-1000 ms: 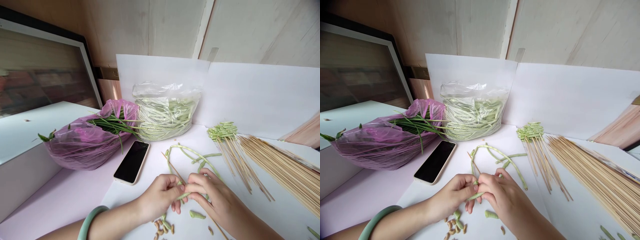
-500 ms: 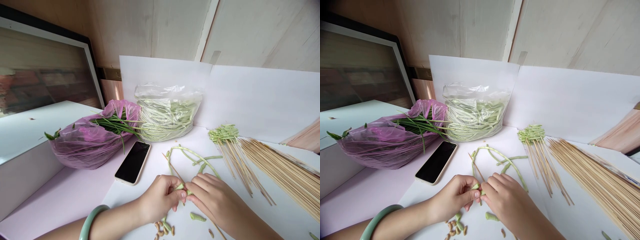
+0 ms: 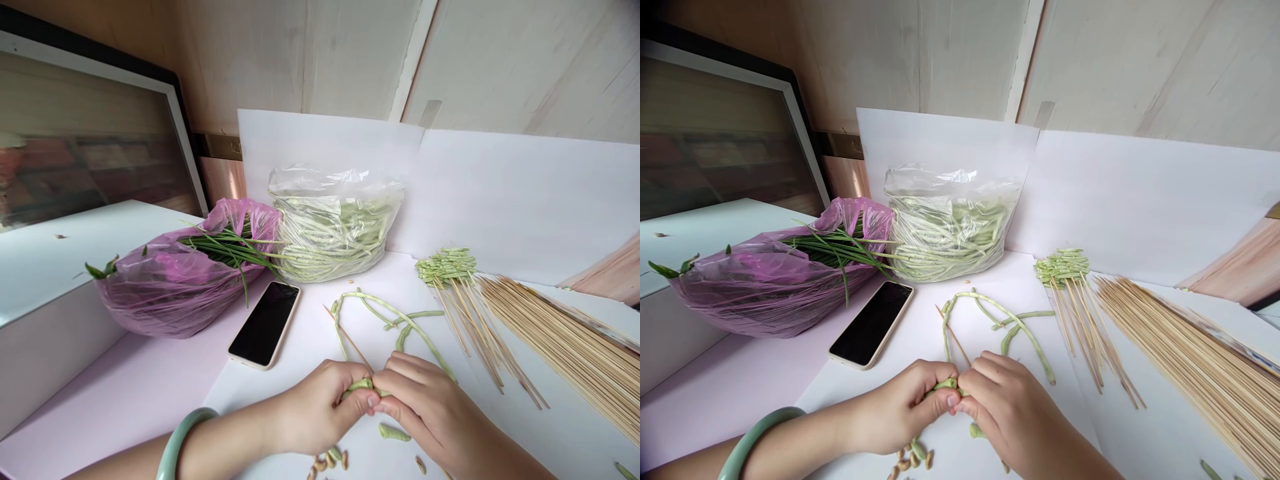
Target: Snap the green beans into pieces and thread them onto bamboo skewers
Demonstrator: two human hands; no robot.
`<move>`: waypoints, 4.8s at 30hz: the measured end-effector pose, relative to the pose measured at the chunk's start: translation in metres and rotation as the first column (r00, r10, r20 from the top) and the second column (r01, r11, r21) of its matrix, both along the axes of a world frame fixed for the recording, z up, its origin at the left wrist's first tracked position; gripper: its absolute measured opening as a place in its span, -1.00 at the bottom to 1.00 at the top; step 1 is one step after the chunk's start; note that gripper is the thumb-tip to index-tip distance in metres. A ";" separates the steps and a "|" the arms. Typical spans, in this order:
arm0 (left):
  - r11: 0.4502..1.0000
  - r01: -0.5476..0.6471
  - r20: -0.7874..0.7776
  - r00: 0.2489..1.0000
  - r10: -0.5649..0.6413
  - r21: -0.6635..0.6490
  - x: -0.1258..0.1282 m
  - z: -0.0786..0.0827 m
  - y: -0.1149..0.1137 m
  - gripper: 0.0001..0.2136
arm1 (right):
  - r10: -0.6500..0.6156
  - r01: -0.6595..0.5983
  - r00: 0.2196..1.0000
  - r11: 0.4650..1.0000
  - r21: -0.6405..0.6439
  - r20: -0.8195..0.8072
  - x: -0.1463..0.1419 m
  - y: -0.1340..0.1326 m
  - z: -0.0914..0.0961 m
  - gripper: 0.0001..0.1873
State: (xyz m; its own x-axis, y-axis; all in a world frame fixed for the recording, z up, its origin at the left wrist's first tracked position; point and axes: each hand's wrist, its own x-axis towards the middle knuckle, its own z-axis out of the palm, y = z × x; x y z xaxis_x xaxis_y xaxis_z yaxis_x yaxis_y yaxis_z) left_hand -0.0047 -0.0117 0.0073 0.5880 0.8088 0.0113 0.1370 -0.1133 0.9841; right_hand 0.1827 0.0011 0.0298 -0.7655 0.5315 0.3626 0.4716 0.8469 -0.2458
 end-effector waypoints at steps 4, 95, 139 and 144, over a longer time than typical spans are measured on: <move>0.959 0.077 0.252 0.968 -0.005 -0.274 0.001 -0.003 -0.004 -0.57 | -0.015 -0.013 0.985 0.987 -0.159 -0.174 -0.003 -0.005 -0.001 -0.74; 0.848 0.056 0.253 0.963 0.094 -0.527 0.001 0.004 0.003 -0.55 | -0.051 0.057 0.997 0.992 0.115 -0.060 -0.012 -0.006 -0.005 -0.79; 0.469 0.473 -0.621 0.749 0.231 0.745 0.005 -0.012 -0.009 -0.71 | -0.249 0.409 0.871 0.846 -0.342 0.423 0.001 0.003 0.000 -0.69; 0.611 0.349 -0.551 0.815 0.176 0.711 0.001 0.004 -0.007 -0.54 | -0.307 0.407 0.881 0.879 -0.248 0.360 0.010 0.010 0.007 -0.66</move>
